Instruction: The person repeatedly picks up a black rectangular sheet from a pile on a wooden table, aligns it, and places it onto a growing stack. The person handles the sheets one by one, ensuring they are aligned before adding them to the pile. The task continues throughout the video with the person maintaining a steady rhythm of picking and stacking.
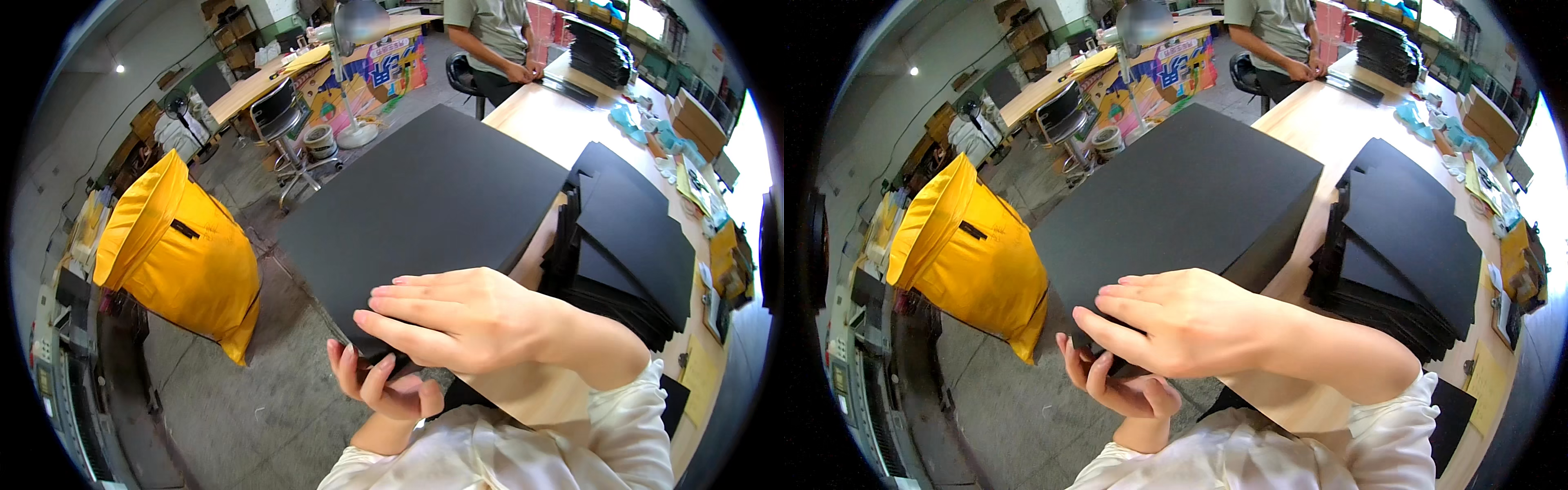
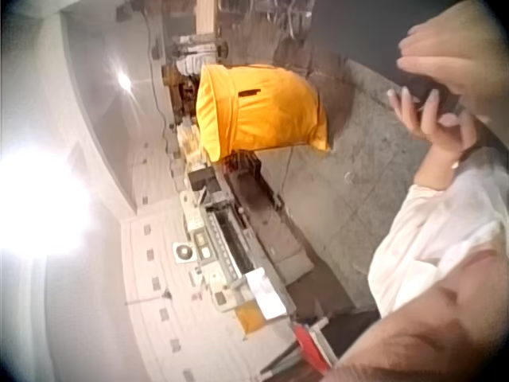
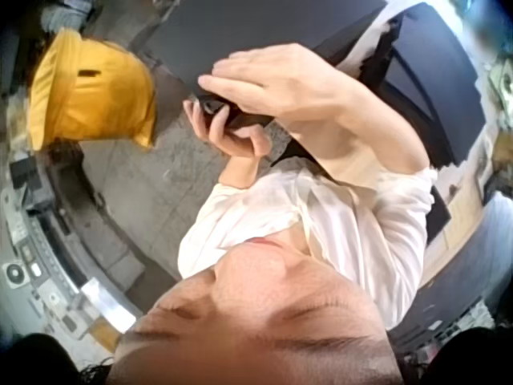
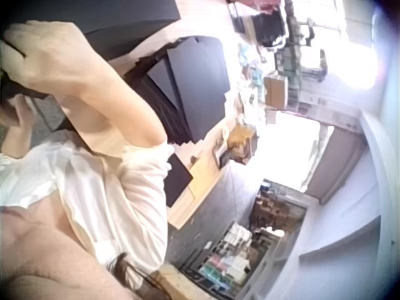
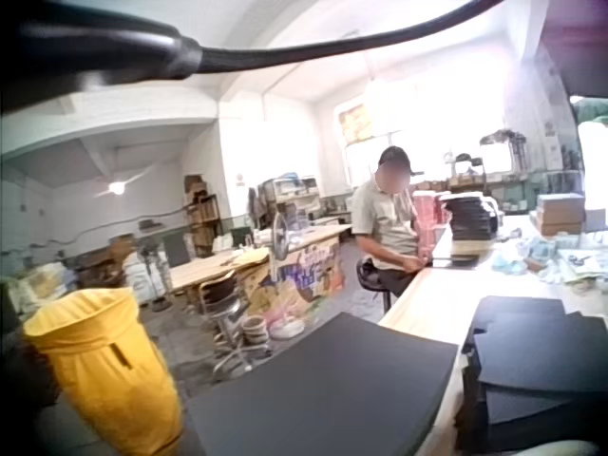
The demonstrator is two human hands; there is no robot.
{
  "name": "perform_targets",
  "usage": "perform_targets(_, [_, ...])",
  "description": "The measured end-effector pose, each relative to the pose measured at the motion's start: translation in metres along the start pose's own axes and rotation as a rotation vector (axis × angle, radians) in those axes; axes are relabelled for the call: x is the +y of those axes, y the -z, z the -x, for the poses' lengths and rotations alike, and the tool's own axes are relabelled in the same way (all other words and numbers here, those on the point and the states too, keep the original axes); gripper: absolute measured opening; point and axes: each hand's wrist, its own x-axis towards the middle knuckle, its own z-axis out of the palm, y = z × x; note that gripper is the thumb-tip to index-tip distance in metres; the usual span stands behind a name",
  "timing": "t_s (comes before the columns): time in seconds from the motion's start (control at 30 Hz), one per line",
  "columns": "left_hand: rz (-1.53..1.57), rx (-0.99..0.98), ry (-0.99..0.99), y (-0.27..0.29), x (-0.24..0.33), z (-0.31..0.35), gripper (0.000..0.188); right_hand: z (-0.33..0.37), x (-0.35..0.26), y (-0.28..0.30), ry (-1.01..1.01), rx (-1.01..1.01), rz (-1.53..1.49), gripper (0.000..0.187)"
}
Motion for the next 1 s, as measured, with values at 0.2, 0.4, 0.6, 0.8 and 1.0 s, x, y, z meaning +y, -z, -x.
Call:
perform_targets(0.2, [0.018, 0.019, 0.124, -0.002, 0.009, 0.002, 0.030, 0.004, -0.009, -0.005, -0.198, 0.069, 0.051, 0.039])
perform_targets(0.4, [0.123, 0.070, 0.048, -0.004, 0.014, -0.008, 0.026, 0.024, -0.028, 0.095, -0.190, 0.793, 0.157, 0.020])
perform_targets(0.6, [0.110, 0.207, -0.153, -0.006, 0.048, 0.007, 0.028, 0.132, -0.122, 0.239, -0.463, 1.841, 0.027, 0.012])
perform_targets(0.8, [0.880, -0.654, -0.045, -0.033, 0.165, 0.066, 0.016, 0.272, -0.293, 0.272, -0.695, 1.672, 0.648, 0.027])
perform_targets(1.0, [1.145, -1.122, -0.271, -0.059, 0.264, 0.138, 0.027, 0.336, -0.359, 0.211, -0.837, 0.250, 1.396, 0.025])
